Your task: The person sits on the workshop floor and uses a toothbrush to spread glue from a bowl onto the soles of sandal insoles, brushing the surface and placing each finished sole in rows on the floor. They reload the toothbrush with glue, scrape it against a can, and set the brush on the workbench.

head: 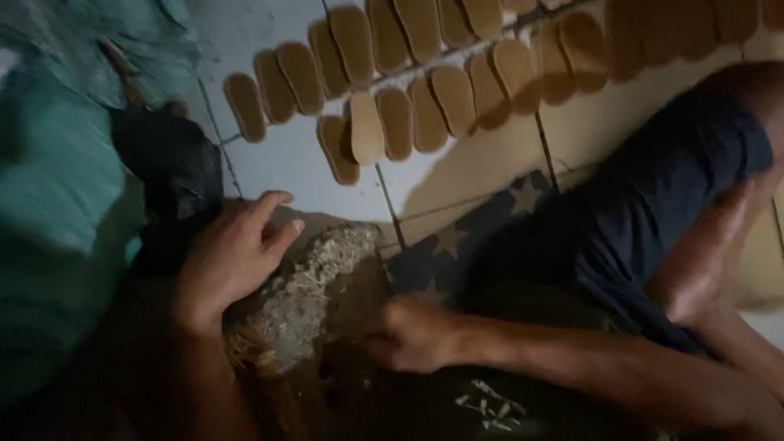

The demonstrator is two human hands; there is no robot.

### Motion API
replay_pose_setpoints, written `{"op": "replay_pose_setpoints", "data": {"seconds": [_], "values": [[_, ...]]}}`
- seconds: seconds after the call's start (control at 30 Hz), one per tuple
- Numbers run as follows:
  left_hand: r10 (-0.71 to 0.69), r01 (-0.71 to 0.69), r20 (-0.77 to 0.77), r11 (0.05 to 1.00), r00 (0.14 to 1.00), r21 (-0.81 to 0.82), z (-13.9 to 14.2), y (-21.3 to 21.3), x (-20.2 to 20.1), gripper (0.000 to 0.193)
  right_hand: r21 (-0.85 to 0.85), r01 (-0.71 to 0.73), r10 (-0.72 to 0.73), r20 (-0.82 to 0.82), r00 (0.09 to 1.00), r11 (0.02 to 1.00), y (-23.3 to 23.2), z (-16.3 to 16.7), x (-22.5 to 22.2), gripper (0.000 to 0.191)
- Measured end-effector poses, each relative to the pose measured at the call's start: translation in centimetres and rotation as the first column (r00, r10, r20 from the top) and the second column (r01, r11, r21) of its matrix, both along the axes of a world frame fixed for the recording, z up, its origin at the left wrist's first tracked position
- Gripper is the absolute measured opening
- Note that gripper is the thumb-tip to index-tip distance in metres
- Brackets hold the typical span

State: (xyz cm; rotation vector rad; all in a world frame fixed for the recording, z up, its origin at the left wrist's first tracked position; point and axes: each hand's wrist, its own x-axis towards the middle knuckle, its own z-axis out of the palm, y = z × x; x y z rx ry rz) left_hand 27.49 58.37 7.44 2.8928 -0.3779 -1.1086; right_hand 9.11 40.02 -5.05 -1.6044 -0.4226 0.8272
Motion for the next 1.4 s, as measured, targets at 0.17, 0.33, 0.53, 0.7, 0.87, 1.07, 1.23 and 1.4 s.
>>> {"op": "replay_pose_setpoints", "data": {"seconds": [0.17, 0.33, 0.53, 0.7, 0.87, 1.07, 1.23, 1.4], "values": [[-0.033, 0.039, 0.061, 0.994, 0.998, -0.099, 0.2, -0.2, 0.2, 0.046, -0.249, 0.209, -0.169, 0.171, 0.971, 0.946, -5.6, 2.2, 1.4, 0.038], [-0.046, 0.051, 0.080, 0.997, 0.996, -0.065, -0.1, -0.1, 0.3, 0.045, 0.066, 0.320, -0.302, 0.551, 0.778, 0.945, -2.5, 2.6, -0.3, 0.065], [-0.036, 0.049, 0.081, 0.985, 0.996, -0.165, -0.3, 0.9, 0.6, 0.046, -0.554, 0.019, 0.398, 0.621, 0.675, 0.832, -2.4, -2.5, 0.7, 0.083], [-0.041, 0.050, 0.061, 0.986, 0.997, -0.157, -0.8, 0.6, 0.6, 0.048, -0.447, 0.241, 0.213, 0.749, 0.627, 0.862, -5.6, -2.8, 0.1, 0.090], [-0.025, 0.027, 0.016, 0.991, 1.000, -0.131, -0.3, 0.5, 0.7, 0.049, -0.151, 0.394, -0.218, 0.632, 0.743, 0.907, -5.4, -0.4, 0.1, 0.056], [0.000, 0.009, 0.066, 0.991, 0.998, -0.133, -0.3, 0.7, 0.6, 0.047, -0.015, 0.465, -0.354, 0.627, 0.694, 0.885, -2.9, 1.0, 2.5, 0.061], [-0.014, 0.027, 0.081, 0.986, 0.997, -0.166, -0.5, 0.8, 0.9, 0.047, -0.178, 0.355, -0.192, 0.584, 0.789, 0.918, -0.6, 3.1, 0.5, 0.078], [0.007, 0.005, 0.081, 0.989, 0.997, -0.150, -0.5, 0.7, 0.8, 0.048, 0.057, 0.402, -0.370, 0.524, 0.767, 0.914, -2.8, 4.0, -0.7, 0.068]]}}
